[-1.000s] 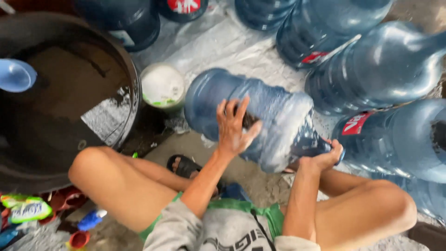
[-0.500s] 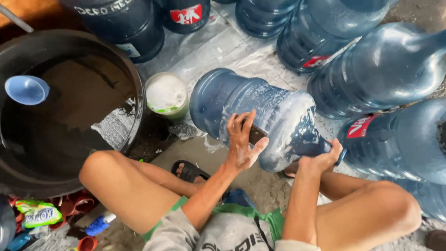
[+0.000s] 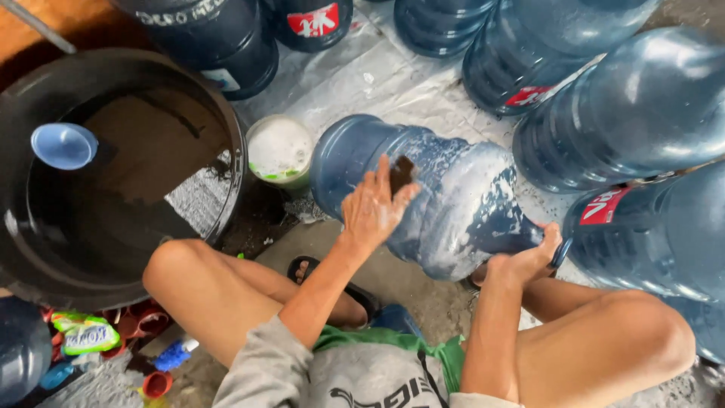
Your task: The person scrubs a large blue water dispenser bottle with a brush and soapy water, rotating it to clean multiple sides. They dip the brush into a bucket of soapy water and continue scrubbing the exterior surface.
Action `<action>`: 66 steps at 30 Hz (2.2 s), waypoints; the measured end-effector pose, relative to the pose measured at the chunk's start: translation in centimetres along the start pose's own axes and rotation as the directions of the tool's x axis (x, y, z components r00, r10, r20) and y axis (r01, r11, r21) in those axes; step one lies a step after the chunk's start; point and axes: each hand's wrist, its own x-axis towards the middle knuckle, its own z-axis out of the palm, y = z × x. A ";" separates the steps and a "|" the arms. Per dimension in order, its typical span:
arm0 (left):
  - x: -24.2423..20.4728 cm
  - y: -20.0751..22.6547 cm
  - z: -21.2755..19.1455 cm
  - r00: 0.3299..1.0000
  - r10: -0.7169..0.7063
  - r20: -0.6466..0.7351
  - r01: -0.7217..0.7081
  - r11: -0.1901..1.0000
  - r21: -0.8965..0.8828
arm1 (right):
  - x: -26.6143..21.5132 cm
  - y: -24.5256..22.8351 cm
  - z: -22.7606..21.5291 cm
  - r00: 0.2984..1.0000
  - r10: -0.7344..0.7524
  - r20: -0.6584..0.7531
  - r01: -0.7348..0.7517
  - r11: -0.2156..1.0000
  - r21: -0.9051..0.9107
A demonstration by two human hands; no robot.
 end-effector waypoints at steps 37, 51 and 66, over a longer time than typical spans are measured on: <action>7.1 -3.5 6.3 0.961 0.267 0.072 -0.272 0.959 0.075 | 5.9 4.7 -3.0 0.841 -0.161 0.516 0.020 0.963 0.267; 11.3 0.0 2.3 0.690 0.335 0.641 0.365 0.603 -0.709 | 5.5 5.3 -3.9 0.758 -0.272 0.593 0.129 0.954 0.272; 2.4 -1.1 4.1 0.971 0.224 0.081 -0.164 0.876 -0.454 | 6.2 4.7 -3.7 0.813 -0.126 0.568 -0.043 0.961 0.275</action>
